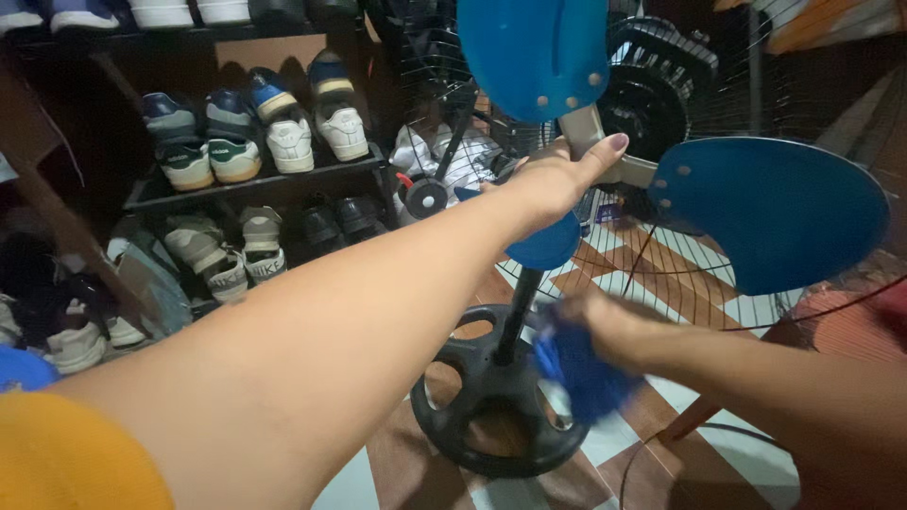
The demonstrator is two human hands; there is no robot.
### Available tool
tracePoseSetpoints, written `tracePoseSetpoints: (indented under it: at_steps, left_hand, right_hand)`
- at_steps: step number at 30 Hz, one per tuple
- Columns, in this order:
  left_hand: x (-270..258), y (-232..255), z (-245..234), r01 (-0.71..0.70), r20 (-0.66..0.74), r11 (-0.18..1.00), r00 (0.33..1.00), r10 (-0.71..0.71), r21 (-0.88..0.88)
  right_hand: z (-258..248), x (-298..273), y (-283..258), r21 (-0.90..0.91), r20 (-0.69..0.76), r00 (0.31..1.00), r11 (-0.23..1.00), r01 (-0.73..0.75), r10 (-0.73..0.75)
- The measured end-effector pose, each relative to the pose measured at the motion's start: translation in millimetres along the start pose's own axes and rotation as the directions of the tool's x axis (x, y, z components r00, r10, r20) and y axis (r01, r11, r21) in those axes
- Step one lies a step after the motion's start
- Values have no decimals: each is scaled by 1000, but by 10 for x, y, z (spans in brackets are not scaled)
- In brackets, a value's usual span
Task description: The person wipes the blades and cage of a standing fan with a blue cloth, then uses a colorful feather duster on the fan head. The person holds the fan steady with one hand while cleaning with the other.
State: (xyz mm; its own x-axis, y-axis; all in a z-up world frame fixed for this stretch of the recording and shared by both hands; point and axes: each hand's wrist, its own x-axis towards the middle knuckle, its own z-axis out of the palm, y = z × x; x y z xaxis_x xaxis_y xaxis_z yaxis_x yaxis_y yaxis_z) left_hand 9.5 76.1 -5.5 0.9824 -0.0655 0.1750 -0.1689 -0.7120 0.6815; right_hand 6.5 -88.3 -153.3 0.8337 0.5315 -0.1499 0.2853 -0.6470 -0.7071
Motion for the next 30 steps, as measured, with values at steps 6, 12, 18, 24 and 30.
tracePoseSetpoints:
  at_steps: [6, 12, 18, 24, 30]
  left_hand:
    - [-120, 50, -38, -14, -19, 1000, 1000, 14, 4]
    - [-51, -45, 76, -32, -35, 998, 999, 30, -62]
    - [38, -106, 95, -69, -14, 988, 998, 68, -142]
    - [-124, -29, 115, 128, -17, 992, 992, -129, -16]
    - [-395, 40, 224, 83, -385, 979, 911, -150, -185]
  right_hand:
    - [-208, 89, -165, -393, -536, 827, 816, -424, 170]
    - [-171, -314, 210, -748, -258, 964, 617, -243, 67]
    - [-211, -365, 25, 683, -197, 910, 717, -140, 366]
    - [-294, -645, -559, 792, -360, 883, 599, 118, 300]
    - [-553, -1201, -1121, 601, -460, 879, 774, 202, 127]
